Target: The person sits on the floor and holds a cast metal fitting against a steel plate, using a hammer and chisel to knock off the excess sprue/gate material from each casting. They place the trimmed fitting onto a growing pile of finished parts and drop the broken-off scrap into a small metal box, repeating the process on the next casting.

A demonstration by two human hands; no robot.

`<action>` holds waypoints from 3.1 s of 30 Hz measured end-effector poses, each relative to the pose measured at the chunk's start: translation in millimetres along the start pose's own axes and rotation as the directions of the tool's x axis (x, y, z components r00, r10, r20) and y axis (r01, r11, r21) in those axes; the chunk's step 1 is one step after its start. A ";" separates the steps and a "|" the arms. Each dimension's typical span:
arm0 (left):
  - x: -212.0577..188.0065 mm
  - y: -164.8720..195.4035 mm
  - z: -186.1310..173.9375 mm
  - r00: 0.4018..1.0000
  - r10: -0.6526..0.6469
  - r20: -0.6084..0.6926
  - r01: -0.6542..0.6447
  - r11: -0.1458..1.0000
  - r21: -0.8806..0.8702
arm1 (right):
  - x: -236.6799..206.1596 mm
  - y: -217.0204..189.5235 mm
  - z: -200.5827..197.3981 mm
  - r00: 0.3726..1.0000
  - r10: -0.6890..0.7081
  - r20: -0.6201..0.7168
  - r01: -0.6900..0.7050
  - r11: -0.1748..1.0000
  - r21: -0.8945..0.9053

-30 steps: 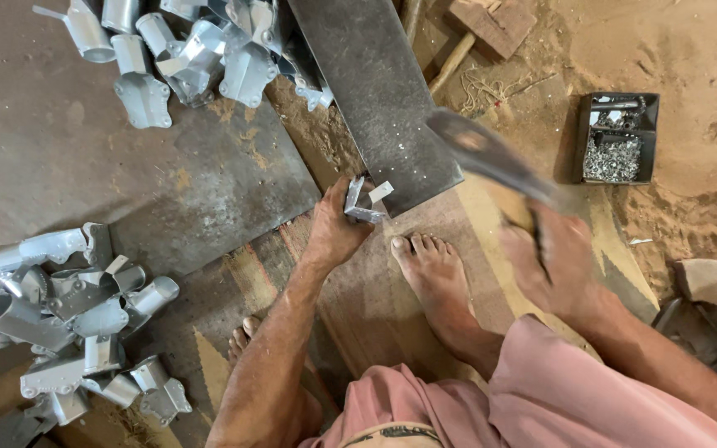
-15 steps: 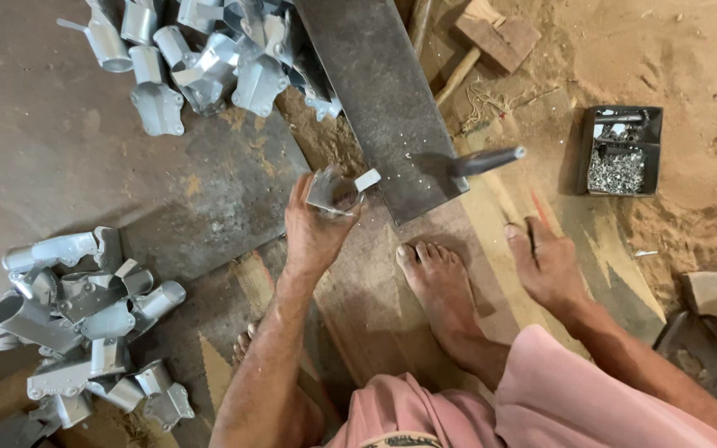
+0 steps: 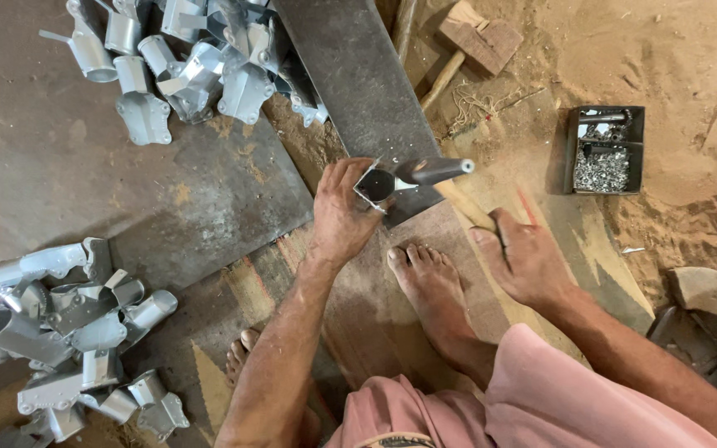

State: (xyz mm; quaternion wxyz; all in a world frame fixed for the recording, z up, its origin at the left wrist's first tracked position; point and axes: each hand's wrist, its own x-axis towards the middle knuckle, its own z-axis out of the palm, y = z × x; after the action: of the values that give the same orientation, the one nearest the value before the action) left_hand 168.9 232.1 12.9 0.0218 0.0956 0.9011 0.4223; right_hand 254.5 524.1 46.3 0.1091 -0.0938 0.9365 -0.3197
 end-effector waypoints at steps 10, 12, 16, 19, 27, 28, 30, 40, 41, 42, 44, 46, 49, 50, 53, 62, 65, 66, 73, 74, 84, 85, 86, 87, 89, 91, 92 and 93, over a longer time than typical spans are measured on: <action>-25.0 -32.4 -16.9 0.999 0.024 0.023 -0.025 0.998 0.060 | -21.3 58.8 42.1 0.991 0.052 -0.120 -0.028 0.981 0.192; -45.6 -66.3 -54.2 0.999 -0.016 0.031 0.011 0.985 0.170 | -36.4 92.6 58.2 0.905 0.420 0.065 -0.413 0.834 0.366; -101.5 -141.5 -161.3 0.953 -0.102 0.284 -0.098 0.786 0.611 | -41.5 98.0 38.1 0.622 0.716 0.316 -0.696 0.322 0.642; -134.3 -170.6 -217.3 0.671 -0.650 0.355 -0.010 0.471 0.882 | -15.6 43.8 -1.1 0.753 0.624 0.207 -0.656 0.736 0.165; -75.4 -199.7 -289.9 0.234 -0.913 0.335 0.215 0.385 0.898 | -0.9 -78.1 135.6 0.986 0.013 0.168 0.091 0.800 -0.593; -59.7 -205.0 -291.2 0.294 -0.903 0.313 0.369 0.409 0.834 | -1.2 -81.4 145.5 0.987 0.013 0.160 0.084 0.809 -0.582; -29.8 -215.9 -281.2 0.553 -0.799 0.236 0.501 0.545 0.672 | 0.5 -78.7 144.1 0.971 0.083 0.224 0.068 0.803 -0.593; 42.1 -246.4 -195.1 0.815 -0.563 -0.137 0.547 0.668 0.504 | -26.9 105.9 18.6 0.663 0.651 0.370 -0.613 0.188 0.767; 35.6 -238.5 -200.0 0.886 -0.436 -0.155 0.438 0.680 0.589 | -40.1 129.8 28.8 0.666 0.652 0.362 -0.615 0.205 0.762; 26.4 -227.2 -204.5 0.941 -0.299 -0.157 0.324 0.672 0.666 | -50.5 145.9 37.4 0.667 0.655 0.354 -0.618 0.221 0.755; 2.2 -197.4 -221.4 0.946 -0.230 -0.229 0.324 0.693 0.644 | -57.0 153.0 42.9 0.668 0.670 0.325 -0.673 0.356 0.649; -16.6 -164.7 -242.8 0.915 -0.375 -0.151 0.374 0.642 0.669 | -46.6 130.6 33.1 0.695 0.651 0.305 -0.689 0.483 0.540; -37.8 -128.4 -238.4 0.882 -0.448 0.144 0.264 0.725 0.637 | -15.3 71.4 11.6 0.698 0.630 0.340 -0.630 0.317 0.709; -43.7 -121.5 -235.4 0.870 -0.426 0.248 0.209 0.775 0.596 | -6.0 53.5 6.2 0.712 0.612 0.345 -0.628 0.335 0.702; -54.3 -116.9 -174.7 0.690 -0.646 0.327 0.295 0.664 0.688 | 13.6 18.3 1.5 0.783 0.520 0.342 -0.580 0.414 0.701; -93.8 -140.4 -110.5 0.761 -0.631 0.150 0.546 0.748 0.377 | 72.1 -33.5 33.1 0.988 0.068 0.140 -0.115 0.925 0.363; -87.5 -126.0 -112.5 0.744 -0.636 0.207 0.659 0.750 -0.064 | 98.8 -50.1 53.8 0.986 -0.161 0.052 0.153 0.978 0.142; -84.6 -118.4 -110.4 0.761 -0.615 0.206 0.649 0.723 -0.237 | 104.1 -53.6 60.5 0.981 -0.188 0.048 0.183 0.978 0.098; -50.7 -72.9 -66.1 0.883 -0.418 0.214 0.469 0.754 -0.460 | 114.4 -56.4 79.6 0.974 -0.225 -0.005 0.225 0.974 -0.023; -44.7 -69.7 -57.7 0.901 -0.390 0.188 0.433 0.817 -0.382 | 116.0 -55.5 78.2 0.972 -0.236 -0.007 0.236 0.972 0.010; -35.3 -57.3 -15.6 0.942 -0.247 0.225 0.327 0.823 -0.464 | 51.0 4.9 36.5 0.957 0.288 0.038 -0.196 0.542 0.817; -33.9 -57.0 -13.8 0.945 -0.239 0.225 0.320 0.825 -0.467 | 38.9 19.1 32.6 0.939 0.342 0.041 -0.272 0.666 0.694; -32.8 -56.8 -12.0 0.946 -0.231 0.227 0.314 0.825 -0.470 | 27.0 33.9 29.4 0.918 0.395 0.034 -0.348 0.762 0.546; -31.6 -56.6 -10.2 0.949 -0.219 0.228 0.304 0.827 -0.473 | 16.6 49.2 27.3 0.901 0.434 -0.010 -0.408 0.854 0.322; -30.2 -55.7 -6.0 0.951 -0.212 0.224 0.295 0.837 -0.461 | -0.8 78.9 26.4 0.876 0.467 -0.124 -0.482 0.860 -0.168; -29.5 -56.1 -2.3 0.956 -0.193 0.219 0.272 0.860 -0.431 | -18.2 105.0 27.0 0.773 0.634 0.004 -0.591 0.723 -0.358; -29.5 -56.8 -0.3 0.960 -0.177 0.215 0.253 0.877 -0.408 | -27.2 115.8 28.2 0.700 0.713 0.051 -0.619 0.640 -0.455; -29.3 -57.9 1.9 0.964 -0.161 0.212 0.234 0.893 -0.385 | -36.1 124.9 30.1 0.722 0.687 0.085 -0.581 0.669 -0.464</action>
State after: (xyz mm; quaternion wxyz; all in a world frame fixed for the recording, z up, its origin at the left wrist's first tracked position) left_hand 189.0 191.8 -33.8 0.1630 0.0331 0.7931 0.5859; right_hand 283.8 612.8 -49.1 0.3104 0.1800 0.9323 -0.0449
